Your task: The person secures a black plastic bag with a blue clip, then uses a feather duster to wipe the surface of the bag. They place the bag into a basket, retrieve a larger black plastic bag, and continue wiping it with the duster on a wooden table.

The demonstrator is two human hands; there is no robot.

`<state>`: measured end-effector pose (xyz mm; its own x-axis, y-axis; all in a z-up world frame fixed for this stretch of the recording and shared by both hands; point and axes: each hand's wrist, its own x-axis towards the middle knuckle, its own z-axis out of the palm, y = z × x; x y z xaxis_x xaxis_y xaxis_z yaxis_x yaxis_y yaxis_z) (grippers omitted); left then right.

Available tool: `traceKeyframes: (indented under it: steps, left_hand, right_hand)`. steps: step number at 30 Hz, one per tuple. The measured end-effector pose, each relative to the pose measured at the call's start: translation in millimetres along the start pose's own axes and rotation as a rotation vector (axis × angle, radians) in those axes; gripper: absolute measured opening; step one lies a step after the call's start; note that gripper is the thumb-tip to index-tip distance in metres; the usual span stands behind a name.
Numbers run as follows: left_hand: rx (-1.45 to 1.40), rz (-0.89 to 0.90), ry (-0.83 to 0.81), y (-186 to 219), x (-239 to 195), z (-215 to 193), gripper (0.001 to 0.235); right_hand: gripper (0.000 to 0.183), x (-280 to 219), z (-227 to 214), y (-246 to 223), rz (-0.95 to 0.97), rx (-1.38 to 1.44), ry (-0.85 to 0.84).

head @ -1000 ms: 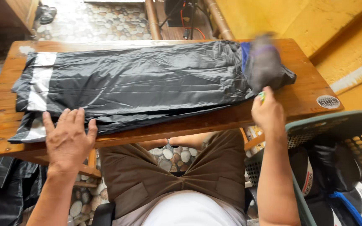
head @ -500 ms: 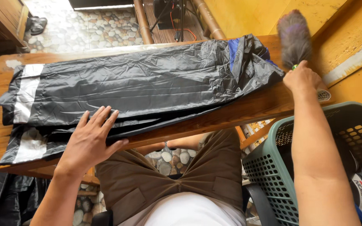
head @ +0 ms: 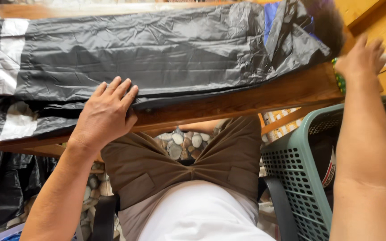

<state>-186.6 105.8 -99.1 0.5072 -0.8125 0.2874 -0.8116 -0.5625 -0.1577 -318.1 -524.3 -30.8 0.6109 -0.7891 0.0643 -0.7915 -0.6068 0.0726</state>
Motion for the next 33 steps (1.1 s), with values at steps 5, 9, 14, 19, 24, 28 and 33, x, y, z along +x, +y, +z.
traceKeyframes:
  steps: [5,9,14,19,24,28,33]
  left_hand:
    - [0.018,0.051,0.127,-2.6,0.4,-5.6,0.055]
    - [-0.072,0.042,0.132,-9.4,3.6,-4.4,0.037]
    - [-0.166,0.006,0.138,-18.9,8.8,-9.2,0.029]
    - [-0.105,-0.036,0.13,-29.2,6.7,-6.9,0.032]
    - [-0.188,-0.032,0.091,-24.3,-17.2,-46.5,0.051]
    - [-0.209,-0.029,-0.046,-48.8,-60.9,-53.4,0.08]
    - [-0.152,-0.168,-0.008,-74.7,-111.2,-61.2,0.079]
  right_hand:
    - [0.03,-23.0,-23.1,-45.4,-0.706,-0.072,0.702]
    - [0.079,-161.2,-108.0,-148.6,-0.843,0.362,-0.311]
    - [0.098,-162.9,-42.4,-168.3,-1.124,0.013,-0.379]
    - [0.064,-137.5,21.5,-163.2,-1.243,-0.063,0.354]
    - [0.052,-127.3,18.5,-156.1,-1.24,0.055,0.274]
    - [0.078,-147.2,-35.9,-166.7,-1.039,-0.119,-0.079]
    - [0.075,-137.8,-40.1,-163.6,-1.008,-0.156,-0.145]
